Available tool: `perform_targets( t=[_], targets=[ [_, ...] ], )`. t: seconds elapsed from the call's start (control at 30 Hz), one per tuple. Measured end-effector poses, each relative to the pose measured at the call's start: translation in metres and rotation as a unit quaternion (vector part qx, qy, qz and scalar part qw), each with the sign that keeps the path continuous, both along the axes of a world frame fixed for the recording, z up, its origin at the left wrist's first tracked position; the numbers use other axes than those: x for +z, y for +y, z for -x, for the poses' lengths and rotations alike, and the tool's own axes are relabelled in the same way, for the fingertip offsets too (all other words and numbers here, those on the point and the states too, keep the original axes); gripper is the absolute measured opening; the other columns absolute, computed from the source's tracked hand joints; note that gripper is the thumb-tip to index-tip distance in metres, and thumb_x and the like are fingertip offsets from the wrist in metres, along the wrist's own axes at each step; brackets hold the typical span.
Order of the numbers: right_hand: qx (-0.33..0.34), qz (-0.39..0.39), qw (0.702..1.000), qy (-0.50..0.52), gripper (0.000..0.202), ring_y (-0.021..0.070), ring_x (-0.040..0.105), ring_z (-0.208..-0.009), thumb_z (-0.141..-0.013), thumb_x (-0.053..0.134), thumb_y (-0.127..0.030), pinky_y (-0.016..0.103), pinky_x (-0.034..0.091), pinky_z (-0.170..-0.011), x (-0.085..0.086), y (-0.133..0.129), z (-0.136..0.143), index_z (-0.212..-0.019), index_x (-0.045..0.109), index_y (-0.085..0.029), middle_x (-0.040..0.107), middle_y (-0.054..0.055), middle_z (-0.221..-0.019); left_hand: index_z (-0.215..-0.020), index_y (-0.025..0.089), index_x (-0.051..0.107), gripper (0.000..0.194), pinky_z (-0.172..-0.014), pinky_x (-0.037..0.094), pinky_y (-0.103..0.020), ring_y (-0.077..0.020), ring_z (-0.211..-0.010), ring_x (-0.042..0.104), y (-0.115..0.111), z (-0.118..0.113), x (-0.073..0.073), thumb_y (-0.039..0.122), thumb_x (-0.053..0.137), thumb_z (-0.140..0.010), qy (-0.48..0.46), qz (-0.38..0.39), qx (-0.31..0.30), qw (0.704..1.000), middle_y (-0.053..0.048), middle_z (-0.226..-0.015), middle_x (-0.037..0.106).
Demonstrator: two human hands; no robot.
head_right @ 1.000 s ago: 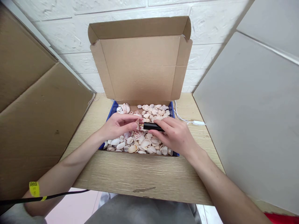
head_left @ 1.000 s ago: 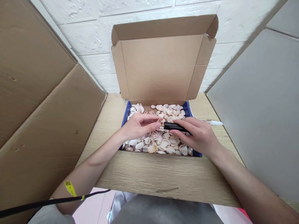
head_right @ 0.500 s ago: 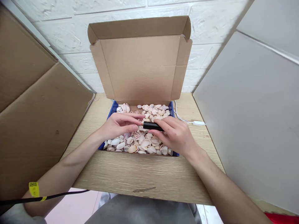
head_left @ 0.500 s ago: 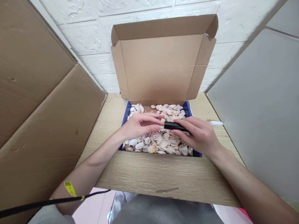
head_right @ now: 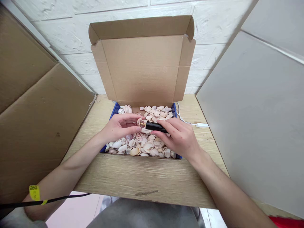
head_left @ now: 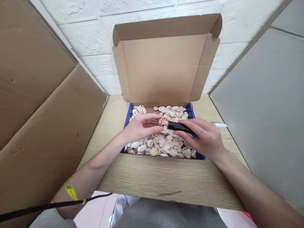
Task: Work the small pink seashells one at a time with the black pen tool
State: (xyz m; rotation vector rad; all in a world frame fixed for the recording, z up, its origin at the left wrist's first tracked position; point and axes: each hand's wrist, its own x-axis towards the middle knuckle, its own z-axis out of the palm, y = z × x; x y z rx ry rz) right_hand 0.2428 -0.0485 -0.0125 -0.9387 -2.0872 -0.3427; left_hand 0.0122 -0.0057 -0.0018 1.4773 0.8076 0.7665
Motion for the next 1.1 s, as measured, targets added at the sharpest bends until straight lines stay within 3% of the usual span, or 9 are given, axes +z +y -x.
perform_targets(
  t=[0.5, 0.73, 1.1],
  targets=[
    [-0.007, 0.006, 1.000, 0.003, 0.022, 0.0147, 0.065, -0.067, -0.084, 0.068, -0.031, 0.025, 0.053, -0.061, -0.0006, -0.0007, 0.0003, -0.100, 0.061, -0.017, 0.071, 0.006, -0.083, -0.102, 0.010, 0.067, 0.039, -0.060, 0.058, -0.025, -0.0179, -0.076, 0.069, -0.0021, 0.0008, 0.0034, 0.029, 0.077, -0.070, 0.021, -0.009, 0.004, 1.000, -0.010, -0.093, 0.072],
    [0.002, 0.005, 1.000, 0.000, 0.023, 0.0150, 0.064, -0.067, -0.084, 0.068, -0.030, 0.026, 0.053, -0.061, -0.0003, -0.0006, 0.0007, -0.100, 0.062, -0.016, 0.071, 0.007, -0.082, -0.098, 0.011, 0.063, 0.031, -0.062, 0.056, -0.026, -0.0133, -0.069, 0.065, -0.0019, 0.0003, 0.0056, 0.025, 0.075, -0.072, 0.024, -0.022, -0.010, 0.999, -0.005, -0.084, 0.068],
    [0.003, 0.005, 1.000, 0.000, 0.023, 0.0153, 0.065, -0.067, -0.084, 0.069, -0.030, 0.026, 0.054, -0.062, -0.0021, 0.0001, -0.0006, -0.100, 0.061, -0.016, 0.071, 0.008, -0.083, -0.097, 0.013, 0.059, 0.030, -0.056, 0.052, -0.022, -0.0123, -0.067, 0.064, 0.0012, 0.0029, 0.0050, 0.027, 0.074, -0.074, 0.012, 0.014, -0.033, 0.999, -0.004, -0.084, 0.066]
  ],
)
